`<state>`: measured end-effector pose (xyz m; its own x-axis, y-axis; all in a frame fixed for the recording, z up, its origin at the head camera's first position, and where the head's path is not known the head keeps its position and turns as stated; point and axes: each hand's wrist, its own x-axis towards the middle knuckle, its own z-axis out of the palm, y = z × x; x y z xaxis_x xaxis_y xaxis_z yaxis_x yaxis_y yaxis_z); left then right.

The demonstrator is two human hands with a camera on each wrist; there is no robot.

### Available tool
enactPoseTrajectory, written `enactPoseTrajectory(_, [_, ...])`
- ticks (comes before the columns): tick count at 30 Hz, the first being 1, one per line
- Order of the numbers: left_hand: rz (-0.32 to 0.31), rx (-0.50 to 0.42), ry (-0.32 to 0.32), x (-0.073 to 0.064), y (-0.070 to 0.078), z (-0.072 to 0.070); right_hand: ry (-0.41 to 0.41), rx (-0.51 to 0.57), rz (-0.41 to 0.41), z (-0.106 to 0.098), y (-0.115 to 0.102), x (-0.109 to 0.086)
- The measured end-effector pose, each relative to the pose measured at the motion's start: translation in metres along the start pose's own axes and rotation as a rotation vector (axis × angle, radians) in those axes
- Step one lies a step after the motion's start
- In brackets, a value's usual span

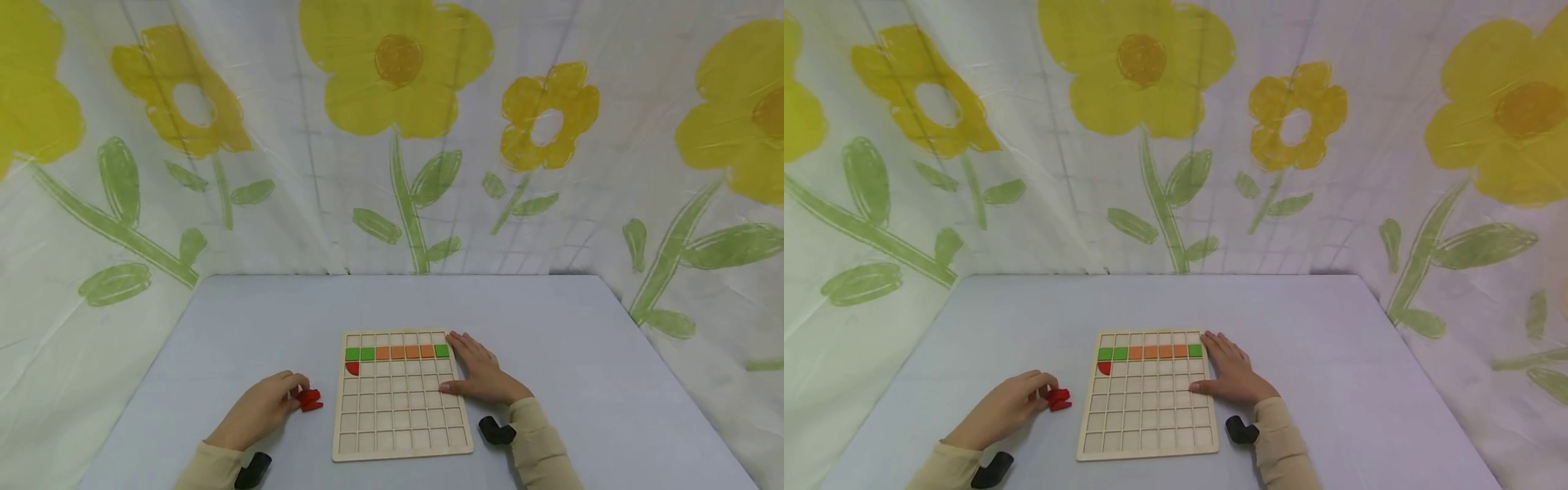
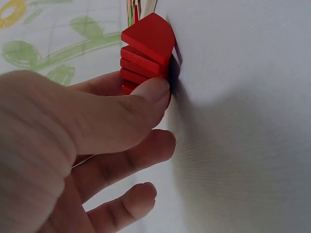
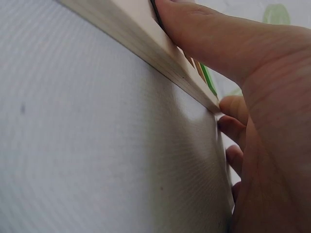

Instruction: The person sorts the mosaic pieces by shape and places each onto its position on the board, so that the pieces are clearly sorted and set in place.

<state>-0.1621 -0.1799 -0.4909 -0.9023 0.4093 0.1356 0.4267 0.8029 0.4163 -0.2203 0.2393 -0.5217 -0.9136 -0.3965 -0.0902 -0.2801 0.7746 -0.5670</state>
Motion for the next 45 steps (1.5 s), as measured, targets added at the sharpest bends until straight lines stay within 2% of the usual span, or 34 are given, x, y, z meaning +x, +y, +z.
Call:
enactPoseTrajectory(4, [-0.021,-0.001,0.009,0.000,0.000,-0.001,0.001,0.005,0.000,0.000,-0.001,0.000])
enactPoseTrajectory(11, [-0.150,0.025,0.001,0.000,0.001,-0.008,-0.003,0.012,0.006,-0.002,-0.002,-0.001])
enactPoseTrajectory(14, [-0.157,0.045,0.022,0.000,0.000,-0.013,-0.002,0.021,0.003,-0.002,-0.002,-0.001])
enactPoseTrajectory(20, [-0.068,0.039,0.130,0.007,0.002,-0.016,0.004,-0.004,-0.004,-0.001,0.000,-0.001])
enactPoseTrajectory(24, [-0.007,-0.012,0.162,0.024,0.011,-0.012,0.011,-0.003,0.005,-0.001,0.000,-0.002])
enactPoseTrajectory(28, [0.033,-0.050,0.119,0.047,0.021,-0.005,0.011,0.006,0.007,0.000,0.000,-0.002])
enactPoseTrajectory(33, [0.123,-0.089,0.058,0.071,0.035,0.007,0.007,-0.001,-0.001,0.002,0.000,-0.001])
enactPoseTrajectory(35, [0.134,-0.103,0.033,0.079,0.039,0.013,0.012,-0.006,-0.004,0.002,0.000,-0.002])
enactPoseTrajectory(39, [0.134,-0.089,-0.022,0.091,0.045,0.025,0.018,0.001,-0.008,0.002,0.001,-0.002])
enactPoseTrajectory(45, [0.165,-0.080,-0.054,0.098,0.046,0.036,0.023,0.007,-0.015,0.000,0.002,-0.002])
